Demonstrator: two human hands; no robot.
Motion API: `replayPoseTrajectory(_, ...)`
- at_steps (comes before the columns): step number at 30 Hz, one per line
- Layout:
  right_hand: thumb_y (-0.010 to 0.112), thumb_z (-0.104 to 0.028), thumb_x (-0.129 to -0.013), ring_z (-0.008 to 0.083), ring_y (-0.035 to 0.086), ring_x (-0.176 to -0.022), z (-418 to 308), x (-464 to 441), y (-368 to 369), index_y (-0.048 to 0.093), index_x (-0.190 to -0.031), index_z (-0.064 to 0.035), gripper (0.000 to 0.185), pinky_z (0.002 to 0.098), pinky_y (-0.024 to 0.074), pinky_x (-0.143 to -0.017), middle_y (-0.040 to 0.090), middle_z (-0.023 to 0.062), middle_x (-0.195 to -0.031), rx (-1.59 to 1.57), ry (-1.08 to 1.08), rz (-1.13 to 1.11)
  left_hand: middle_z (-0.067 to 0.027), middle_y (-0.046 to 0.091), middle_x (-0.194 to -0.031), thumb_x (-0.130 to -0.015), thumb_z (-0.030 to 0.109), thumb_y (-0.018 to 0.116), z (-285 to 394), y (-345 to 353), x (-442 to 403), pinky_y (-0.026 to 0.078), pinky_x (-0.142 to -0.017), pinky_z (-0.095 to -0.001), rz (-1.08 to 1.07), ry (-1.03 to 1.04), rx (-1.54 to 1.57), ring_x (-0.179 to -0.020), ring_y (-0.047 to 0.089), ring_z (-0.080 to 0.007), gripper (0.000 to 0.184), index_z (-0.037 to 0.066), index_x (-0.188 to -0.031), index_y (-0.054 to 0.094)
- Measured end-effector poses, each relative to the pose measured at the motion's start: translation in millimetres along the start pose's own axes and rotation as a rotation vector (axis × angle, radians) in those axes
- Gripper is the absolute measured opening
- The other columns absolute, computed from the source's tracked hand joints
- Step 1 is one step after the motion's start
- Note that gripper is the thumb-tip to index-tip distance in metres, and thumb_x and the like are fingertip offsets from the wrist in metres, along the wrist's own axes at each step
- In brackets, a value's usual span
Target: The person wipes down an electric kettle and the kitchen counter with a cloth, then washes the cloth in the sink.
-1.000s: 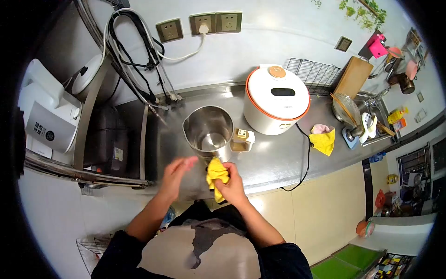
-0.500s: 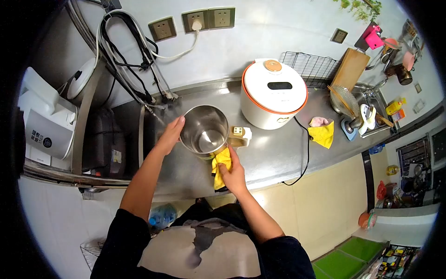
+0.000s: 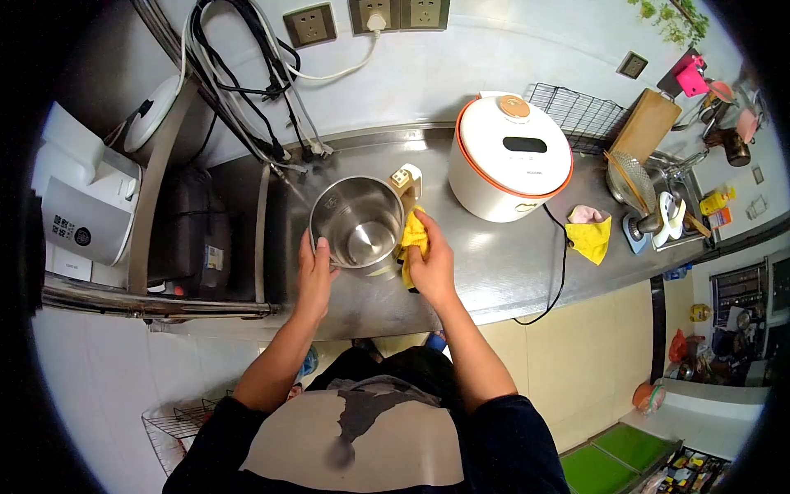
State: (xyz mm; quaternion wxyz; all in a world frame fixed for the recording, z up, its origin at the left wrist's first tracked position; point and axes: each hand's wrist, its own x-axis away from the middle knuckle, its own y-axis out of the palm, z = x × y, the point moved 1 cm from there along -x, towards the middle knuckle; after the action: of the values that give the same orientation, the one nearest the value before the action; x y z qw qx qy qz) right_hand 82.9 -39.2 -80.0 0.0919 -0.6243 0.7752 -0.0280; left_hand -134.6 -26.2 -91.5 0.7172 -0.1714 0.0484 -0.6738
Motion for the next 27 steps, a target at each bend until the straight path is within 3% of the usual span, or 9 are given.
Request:
replayPoseTrajectory(5, 0.05, 0.008, -0.081, 0.0262, 0.056, -0.114, -1, -3, -13, 0.039, -0.136, -0.0029, 0.057, 0.0336, 0.0444, -0.098, 0.055, 0.0183, -0.123, -0.098, 0.042, 0.024, -0.0133, 0.026, -0.149, -0.1, 0.049, 0.041, 36, 6, 24, 0.041, -0.1, -0.0519, -0.117, -0.235, 0.41, -0.135, 0.032, -0.0287, 0.068, 0.019, -0.151, 0.008)
replayPoseTrajectory(12, 0.052, 0.005, -0.082, 0.0237, 0.059, -0.108, 6, -27, -38, 0.045, -0.133, -0.0027, 0.051, 0.0328, 0.0463, -0.094, 0.059, 0.0175, -0.118, 0.074, -0.034, 0.184, -0.0153, 0.023, -0.145, -0.1, 0.039, 0.048, 24, 23, 67, 0.038, -0.102, -0.0526, -0.334, -0.309, 0.542, -0.137, 0.028, -0.0325, 0.059, 0.019, -0.146, 0.016)
replayPoseTrajectory(14, 0.054, 0.002, -0.082, 0.0234, 0.061, -0.105, -2, -28, -46, 0.05, -0.129, -0.0031, 0.048, 0.033, 0.0475, -0.091, 0.062, 0.0175, -0.115, 0.048, -0.032, 0.175, -0.0186, 0.023, -0.144, -0.094, 0.031, 0.062, 17, 19, 60, 0.034, -0.106, -0.0533, -0.324, -0.212, 0.459, -0.139, 0.025, -0.0345, 0.075, 0.016, -0.148, 0.012)
replayPoseTrajectory(16, 0.055, 0.0, -0.081, 0.0221, 0.06, -0.105, -11, -20, -53, 0.052, -0.127, -0.0031, 0.046, 0.0322, 0.0479, -0.09, 0.062, 0.0173, -0.115, 0.077, 0.031, 0.096, -0.0213, 0.018, -0.147, -0.084, 0.025, 0.073, 33, 7, 47, 0.026, -0.11, -0.0515, -0.154, 0.3, -0.142, -0.14, 0.022, -0.035, 0.095, 0.012, -0.15, 0.006)
replayPoseTrajectory(17, 0.056, -0.003, -0.077, 0.0248, 0.062, -0.103, -19, -12, -56, 0.056, -0.122, -0.0022, 0.044, 0.034, 0.0485, -0.089, 0.063, 0.0182, -0.111, 0.004, 0.107, 0.095, -0.0266, 0.014, -0.149, -0.075, 0.028, 0.081, 44, 3, 39, 0.022, -0.114, -0.0501, -0.111, 0.422, -0.249, -0.141, 0.019, -0.0419, 0.107, 0.003, -0.15, 0.009)
replayPoseTrajectory(18, 0.056, -0.003, -0.077, 0.0248, 0.062, -0.103, -25, -3, -61, 0.056, -0.122, -0.0022, 0.044, 0.034, 0.0485, -0.089, 0.063, 0.0182, -0.111, 0.009, 0.105, 0.097, -0.0266, 0.014, -0.149, -0.075, 0.028, 0.081, 47, -1, 29, 0.022, -0.114, -0.0501, -0.113, 0.423, -0.244, -0.141, 0.019, -0.0419, 0.107, 0.003, -0.15, 0.009)
replayPoseTrajectory(20, 0.057, -0.005, -0.072, 0.0296, 0.062, -0.099, -36, 17, -71, 0.059, -0.118, -0.0019, 0.046, 0.0368, 0.0488, -0.088, 0.063, 0.0191, -0.107, 0.272, -0.032, 0.093, -0.0225, 0.017, -0.153, -0.069, 0.03, 0.084, 52, -7, 10, 0.022, -0.115, -0.0497, -0.211, 0.806, -0.557, -0.143, 0.015, -0.0422, 0.11, 0.003, -0.15, 0.014)
replayPoseTrajectory(23, 0.06, -0.006, -0.068, 0.0363, 0.061, -0.094, -58, 43, -56, 0.061, -0.117, -0.0038, 0.05, 0.0395, 0.0506, -0.085, 0.061, 0.0191, -0.102, 0.369, -0.134, 0.003, -0.0155, 0.026, -0.153, -0.067, 0.03, 0.084, 50, -5, -1, 0.022, -0.116, -0.0463, -0.319, 0.81, -0.528, -0.144, 0.017, -0.0382, 0.108, 0.004, -0.15, 0.02)
replayPoseTrajectory(27, 0.072, -0.009, -0.064, 0.0319, 0.06, -0.092, -79, 66, 3, 0.064, -0.119, -0.0139, 0.056, 0.038, 0.0535, -0.077, 0.053, 0.0155, -0.11, 0.658, -0.337, -0.096, -0.0136, 0.028, -0.152, -0.068, 0.028, 0.083, 41, -4, -4, 0.027, -0.114, -0.0442, -0.345, 0.849, -0.539, -0.143, 0.02, -0.037, 0.09, 0.006, -0.142, 0.036)
